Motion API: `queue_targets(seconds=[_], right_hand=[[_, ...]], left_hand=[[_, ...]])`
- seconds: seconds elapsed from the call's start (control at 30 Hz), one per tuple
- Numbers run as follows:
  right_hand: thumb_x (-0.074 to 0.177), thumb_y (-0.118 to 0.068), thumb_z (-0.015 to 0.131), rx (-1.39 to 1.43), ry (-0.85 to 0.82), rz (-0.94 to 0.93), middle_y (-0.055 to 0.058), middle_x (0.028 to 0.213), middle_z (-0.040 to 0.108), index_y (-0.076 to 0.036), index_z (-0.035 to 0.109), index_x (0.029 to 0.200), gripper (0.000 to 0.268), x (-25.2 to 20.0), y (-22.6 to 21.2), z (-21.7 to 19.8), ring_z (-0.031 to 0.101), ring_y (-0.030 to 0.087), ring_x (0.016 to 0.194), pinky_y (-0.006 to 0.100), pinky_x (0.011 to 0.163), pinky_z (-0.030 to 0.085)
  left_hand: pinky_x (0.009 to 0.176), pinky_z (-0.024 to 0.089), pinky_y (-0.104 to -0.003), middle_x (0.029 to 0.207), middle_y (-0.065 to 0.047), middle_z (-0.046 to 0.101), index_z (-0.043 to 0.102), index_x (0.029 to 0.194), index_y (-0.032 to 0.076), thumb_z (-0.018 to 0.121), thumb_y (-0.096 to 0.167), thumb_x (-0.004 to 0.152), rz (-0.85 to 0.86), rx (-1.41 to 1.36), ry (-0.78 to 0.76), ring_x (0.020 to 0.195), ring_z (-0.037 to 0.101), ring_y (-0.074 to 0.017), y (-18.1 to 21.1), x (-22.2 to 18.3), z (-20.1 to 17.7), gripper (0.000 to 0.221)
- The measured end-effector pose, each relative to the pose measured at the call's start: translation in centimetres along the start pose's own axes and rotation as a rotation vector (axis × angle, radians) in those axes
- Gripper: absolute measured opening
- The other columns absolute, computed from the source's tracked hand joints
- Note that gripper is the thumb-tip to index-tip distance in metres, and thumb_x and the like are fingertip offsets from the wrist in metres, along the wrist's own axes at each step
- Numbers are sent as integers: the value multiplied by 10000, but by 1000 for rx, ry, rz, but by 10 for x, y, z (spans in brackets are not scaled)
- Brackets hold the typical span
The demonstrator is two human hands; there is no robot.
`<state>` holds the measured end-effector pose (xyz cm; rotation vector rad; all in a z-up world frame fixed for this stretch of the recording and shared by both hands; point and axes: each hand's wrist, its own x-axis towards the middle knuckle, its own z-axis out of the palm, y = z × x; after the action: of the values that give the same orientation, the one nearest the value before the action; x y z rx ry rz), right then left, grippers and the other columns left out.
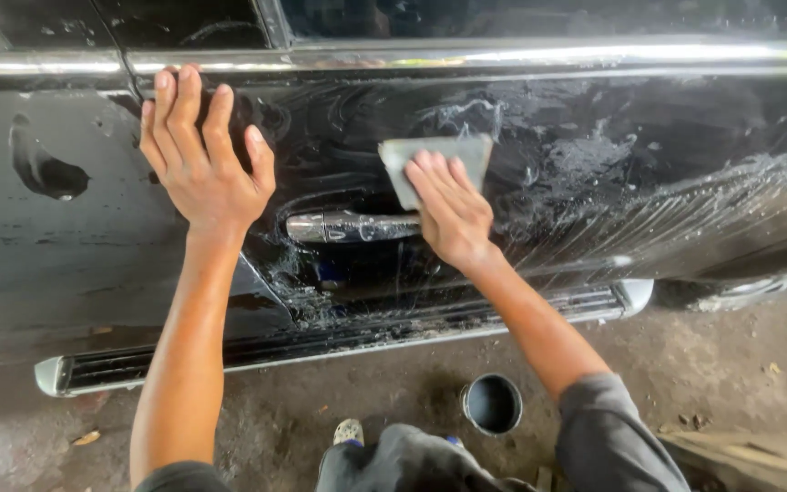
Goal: The person is using a small sanding block to sand the side panel of a black vehicle as part of paint preparation.
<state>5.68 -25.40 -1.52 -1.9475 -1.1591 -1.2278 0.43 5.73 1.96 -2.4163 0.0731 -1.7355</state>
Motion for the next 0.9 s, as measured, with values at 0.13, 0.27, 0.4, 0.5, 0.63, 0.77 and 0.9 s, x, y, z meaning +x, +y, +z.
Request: queue_targets(seconds=[0.13, 0.27, 0.4, 0.5, 0.63, 0.77, 0.9], right_hand=[[966, 73, 597, 113, -99, 62, 210, 1357, 683, 59, 684, 1302, 348, 16, -18, -23, 623, 325, 1328, 477, 1169, 466], [1000, 58, 574, 136, 66, 83, 165, 1354, 680, 20, 664, 1317, 332, -24, -62, -37, 653, 301, 1314, 498, 1192, 451], [1050, 50, 588, 697, 73, 599, 161, 1188, 677, 13, 673, 1314, 280, -55, -86, -37, 641, 239, 1060, 297, 927, 502], [1030, 34, 629, 836, -50, 882, 147, 1056, 669, 14, 696, 1280, 260, -65, -71, -33, 612, 171, 898, 262, 770, 508], [925, 65, 686, 284, -37, 448, 108, 1048, 744, -12, 700, 1038, 137, -26, -20, -73, 709, 196, 957, 319, 850, 578], [945, 101, 675, 49, 48, 251, 139, 1169, 760, -18, 669, 941, 119, -7, 70, -105, 720, 268, 1050, 371, 913, 577], [1055, -25, 707, -26, 92, 404, 162, 1367, 625, -36, 705, 1305, 250, 7, 126, -107, 645, 297, 1201, 418, 976, 579]], left_hand=[[1251, 331, -571, 1578, -230, 505, 599, 1437, 11, 505, 247, 1160, 17, -12, -16, 1509, 427, -427, -1, -4, -2, 376], [1223, 305, -581, 1517, -250, 509, 607, 1351, 25, 652, 275, 1108, -87, -243, -89, 1460, 428, -460, 69, 0, -64, 351], [1061, 521, -424, 1388, -193, 594, 548, 1374, -15, 813, 271, 883, -268, -1302, -364, 1277, 607, -309, 124, -23, -86, 626], [931, 566, -388, 1224, -145, 703, 635, 1307, 33, 721, 202, 958, -473, -1319, -619, 1094, 701, -264, 136, -30, -59, 397], [791, 549, -399, 1037, -94, 680, 700, 1210, 104, 566, 94, 1084, -272, -892, -482, 922, 696, -269, 123, 28, -49, 185], [758, 551, -377, 976, -60, 604, 661, 1087, 118, 672, 228, 1069, 184, -524, -287, 896, 638, -237, 112, 49, -17, 111], [774, 470, -346, 1013, -33, 612, 694, 1201, 172, 706, 490, 978, 475, -358, -177, 903, 564, -195, 124, 43, 23, 389]])
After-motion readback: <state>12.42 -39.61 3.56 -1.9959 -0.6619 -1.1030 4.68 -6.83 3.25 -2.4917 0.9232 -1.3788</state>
